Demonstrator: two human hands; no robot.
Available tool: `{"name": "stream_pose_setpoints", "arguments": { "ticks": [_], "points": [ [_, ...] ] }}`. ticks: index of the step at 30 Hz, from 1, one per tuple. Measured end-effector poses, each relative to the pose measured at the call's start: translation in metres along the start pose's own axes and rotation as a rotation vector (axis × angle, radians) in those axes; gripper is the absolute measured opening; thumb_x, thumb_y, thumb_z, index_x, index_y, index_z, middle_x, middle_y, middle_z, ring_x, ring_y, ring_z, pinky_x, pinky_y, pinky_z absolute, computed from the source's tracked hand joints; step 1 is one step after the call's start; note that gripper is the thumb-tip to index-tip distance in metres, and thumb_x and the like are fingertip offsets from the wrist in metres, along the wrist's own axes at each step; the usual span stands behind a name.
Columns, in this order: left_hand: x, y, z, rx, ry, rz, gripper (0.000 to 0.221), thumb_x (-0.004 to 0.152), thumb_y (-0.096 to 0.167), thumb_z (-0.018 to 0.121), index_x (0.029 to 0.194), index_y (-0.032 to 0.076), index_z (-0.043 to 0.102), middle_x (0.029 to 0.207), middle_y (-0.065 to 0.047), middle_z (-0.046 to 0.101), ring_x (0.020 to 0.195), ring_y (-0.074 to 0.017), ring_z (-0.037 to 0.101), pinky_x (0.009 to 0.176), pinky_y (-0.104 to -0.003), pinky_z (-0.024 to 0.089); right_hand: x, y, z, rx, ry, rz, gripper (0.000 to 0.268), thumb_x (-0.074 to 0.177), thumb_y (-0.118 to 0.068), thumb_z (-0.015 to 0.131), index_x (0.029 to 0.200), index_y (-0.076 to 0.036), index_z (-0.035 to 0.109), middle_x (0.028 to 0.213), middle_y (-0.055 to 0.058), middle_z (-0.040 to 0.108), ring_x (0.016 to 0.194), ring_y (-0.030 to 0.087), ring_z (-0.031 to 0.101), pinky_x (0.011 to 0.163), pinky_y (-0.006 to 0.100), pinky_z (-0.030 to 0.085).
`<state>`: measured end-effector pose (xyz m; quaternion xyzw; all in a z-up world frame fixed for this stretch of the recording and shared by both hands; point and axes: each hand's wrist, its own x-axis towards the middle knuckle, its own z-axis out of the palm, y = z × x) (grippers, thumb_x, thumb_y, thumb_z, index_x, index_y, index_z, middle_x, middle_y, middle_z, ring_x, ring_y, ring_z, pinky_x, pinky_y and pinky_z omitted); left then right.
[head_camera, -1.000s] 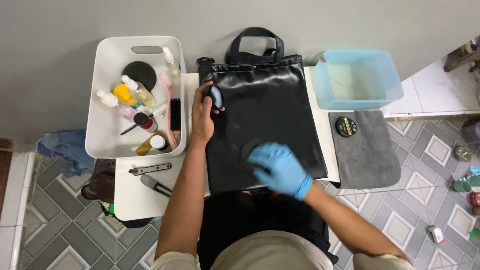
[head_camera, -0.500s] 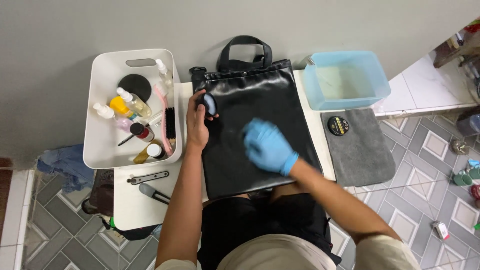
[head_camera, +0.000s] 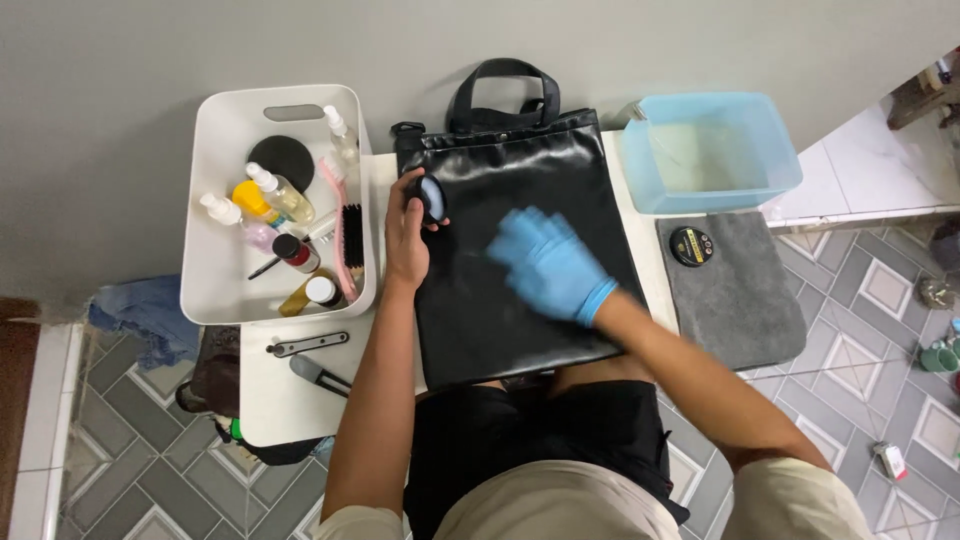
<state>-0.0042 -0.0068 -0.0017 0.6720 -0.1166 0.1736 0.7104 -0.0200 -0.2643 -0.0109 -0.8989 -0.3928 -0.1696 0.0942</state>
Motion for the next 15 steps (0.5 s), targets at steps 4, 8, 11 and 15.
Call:
{"name": "stream_pose_setpoints", "arguments": {
  "ticks": [4,8,11,15],
  "points": [
    [-0.001,0.003,0.001,-0.003,0.007,0.026,0.050,0.110,0.041,0.033,0.142,0.004,0.047,0.086,-0.013,0.068,0.081,-0.0185,0.072,0.069,-0.027,0.056,-0.016,0.086,0.014,-0.158,0.001,0.302,0.048,0.092,-0.036,0.065,0.138,-0.026,0.060,0.150,0.010,0.052,0.139,0.038,0.048,0.103,0.053,0.046],
    [0.003,-0.006,0.002,0.004,0.006,0.010,0.053,0.110,0.044,0.036,0.142,0.003,0.048,0.086,-0.013,0.069,0.080,-0.0189,0.072,0.068,-0.028,0.056,-0.035,-0.008,-0.005,0.016,-0.003,0.164,0.047,0.088,-0.042,0.069,0.131,-0.022,0.066,0.143,0.016,0.055,0.135,0.042,0.050,0.108,0.055,0.042],
    [0.003,-0.007,0.002,0.019,-0.003,0.016,0.053,0.110,0.044,0.036,0.143,0.004,0.047,0.086,-0.012,0.067,0.080,-0.0186,0.071,0.069,-0.028,0.056,-0.058,-0.065,-0.011,0.203,-0.041,-0.033,0.045,0.092,-0.043,0.062,0.135,-0.028,0.065,0.157,0.010,0.047,0.146,0.038,0.039,0.113,0.055,0.032],
    [0.002,-0.005,0.006,-0.041,0.012,0.032,0.049,0.111,0.040,0.038,0.143,0.005,0.047,0.087,-0.009,0.067,0.079,-0.0161,0.071,0.070,-0.025,0.055,-0.049,-0.017,-0.009,0.052,0.002,0.120,0.046,0.093,-0.037,0.065,0.138,-0.025,0.065,0.155,0.012,0.050,0.145,0.040,0.043,0.112,0.058,0.039]
  ]
}}
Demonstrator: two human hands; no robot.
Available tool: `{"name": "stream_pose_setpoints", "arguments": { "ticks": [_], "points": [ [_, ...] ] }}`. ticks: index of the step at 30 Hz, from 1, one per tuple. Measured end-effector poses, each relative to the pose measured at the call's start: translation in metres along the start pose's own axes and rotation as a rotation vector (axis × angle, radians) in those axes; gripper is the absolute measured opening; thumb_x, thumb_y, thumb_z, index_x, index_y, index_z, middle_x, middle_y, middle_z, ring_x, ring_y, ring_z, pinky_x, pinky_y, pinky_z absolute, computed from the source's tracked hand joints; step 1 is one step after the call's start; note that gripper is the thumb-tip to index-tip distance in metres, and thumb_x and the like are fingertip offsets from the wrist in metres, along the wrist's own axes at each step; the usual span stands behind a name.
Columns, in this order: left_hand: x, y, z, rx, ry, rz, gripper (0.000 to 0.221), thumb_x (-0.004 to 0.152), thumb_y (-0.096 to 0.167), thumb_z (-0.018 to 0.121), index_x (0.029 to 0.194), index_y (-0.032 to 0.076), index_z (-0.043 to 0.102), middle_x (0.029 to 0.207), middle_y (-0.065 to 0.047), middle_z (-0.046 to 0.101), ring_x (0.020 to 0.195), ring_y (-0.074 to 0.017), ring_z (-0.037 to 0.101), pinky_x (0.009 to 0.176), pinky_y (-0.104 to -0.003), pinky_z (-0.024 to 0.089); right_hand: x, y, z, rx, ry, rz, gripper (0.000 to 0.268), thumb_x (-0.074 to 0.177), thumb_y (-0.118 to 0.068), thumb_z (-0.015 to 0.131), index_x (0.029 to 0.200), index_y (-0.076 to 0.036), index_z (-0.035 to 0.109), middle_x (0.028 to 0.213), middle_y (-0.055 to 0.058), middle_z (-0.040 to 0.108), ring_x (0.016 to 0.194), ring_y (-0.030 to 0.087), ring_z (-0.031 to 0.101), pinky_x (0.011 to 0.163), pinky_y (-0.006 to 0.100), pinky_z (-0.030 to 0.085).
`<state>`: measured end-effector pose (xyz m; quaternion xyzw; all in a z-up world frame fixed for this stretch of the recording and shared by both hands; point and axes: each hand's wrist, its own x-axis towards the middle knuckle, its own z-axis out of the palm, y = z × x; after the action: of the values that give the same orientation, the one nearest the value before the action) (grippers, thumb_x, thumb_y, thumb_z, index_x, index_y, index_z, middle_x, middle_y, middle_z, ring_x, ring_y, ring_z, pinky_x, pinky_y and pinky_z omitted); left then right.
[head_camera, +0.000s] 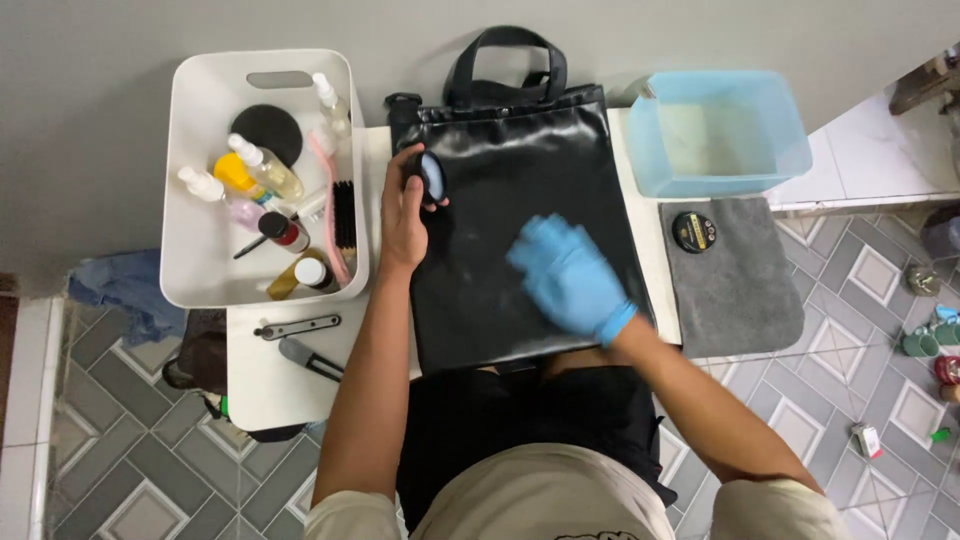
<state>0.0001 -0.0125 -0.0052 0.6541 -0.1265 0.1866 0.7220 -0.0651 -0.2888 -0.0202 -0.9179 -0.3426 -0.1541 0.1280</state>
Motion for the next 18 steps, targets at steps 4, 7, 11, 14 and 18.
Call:
{"name": "stream_pose_setpoints", "arguments": {
  "ticks": [4,7,11,14,18],
  "points": [
    [-0.003,0.002,-0.004,0.000,-0.002,-0.004,0.047,0.112,0.038,0.035,0.143,0.005,0.045,0.086,-0.010,0.068,0.081,-0.0162,0.072,0.069,-0.025,0.056,0.025,0.033,0.007,-0.060,-0.107,0.411,0.044,0.102,-0.035,0.059,0.144,-0.024,0.064,0.156,0.017,0.049,0.146,0.044,0.041,0.113,0.061,0.039],
    [-0.001,0.000,-0.005,-0.044,0.039,0.002,0.047,0.111,0.039,0.039,0.143,0.005,0.048,0.087,-0.010,0.068,0.078,-0.0162,0.072,0.066,-0.022,0.057,0.033,-0.034,0.010,-0.068,0.052,0.077,0.050,0.083,-0.030,0.073,0.132,-0.023,0.067,0.140,0.013,0.057,0.139,0.043,0.048,0.105,0.060,0.045],
    [-0.007,0.020,-0.004,-0.065,0.021,0.004,0.047,0.111,0.038,0.037,0.144,0.005,0.045,0.090,-0.012,0.067,0.080,-0.0185,0.072,0.066,-0.024,0.059,0.031,-0.092,0.007,0.338,-0.100,-0.173,0.066,0.083,-0.028,0.076,0.145,-0.021,0.056,0.154,0.016,0.051,0.141,0.043,0.047,0.112,0.058,0.040],
    [-0.012,0.064,0.006,-0.136,0.001,0.031,0.052,0.109,0.041,0.038,0.145,0.005,0.044,0.092,-0.014,0.066,0.083,-0.0201,0.072,0.067,-0.026,0.058,0.065,-0.040,0.022,0.336,-0.073,-0.094,0.058,0.085,-0.030,0.078,0.137,-0.012,0.059,0.147,0.019,0.056,0.135,0.044,0.053,0.111,0.057,0.045],
    [-0.013,0.130,0.025,-0.333,-0.096,0.048,0.061,0.103,0.051,0.046,0.143,0.006,0.046,0.096,-0.005,0.063,0.083,-0.0100,0.071,0.072,-0.023,0.062,0.107,0.010,0.042,0.089,-0.146,0.201,0.060,0.088,-0.049,0.074,0.137,-0.019,0.059,0.152,0.013,0.048,0.137,0.046,0.049,0.103,0.058,0.050]
  ]
}}
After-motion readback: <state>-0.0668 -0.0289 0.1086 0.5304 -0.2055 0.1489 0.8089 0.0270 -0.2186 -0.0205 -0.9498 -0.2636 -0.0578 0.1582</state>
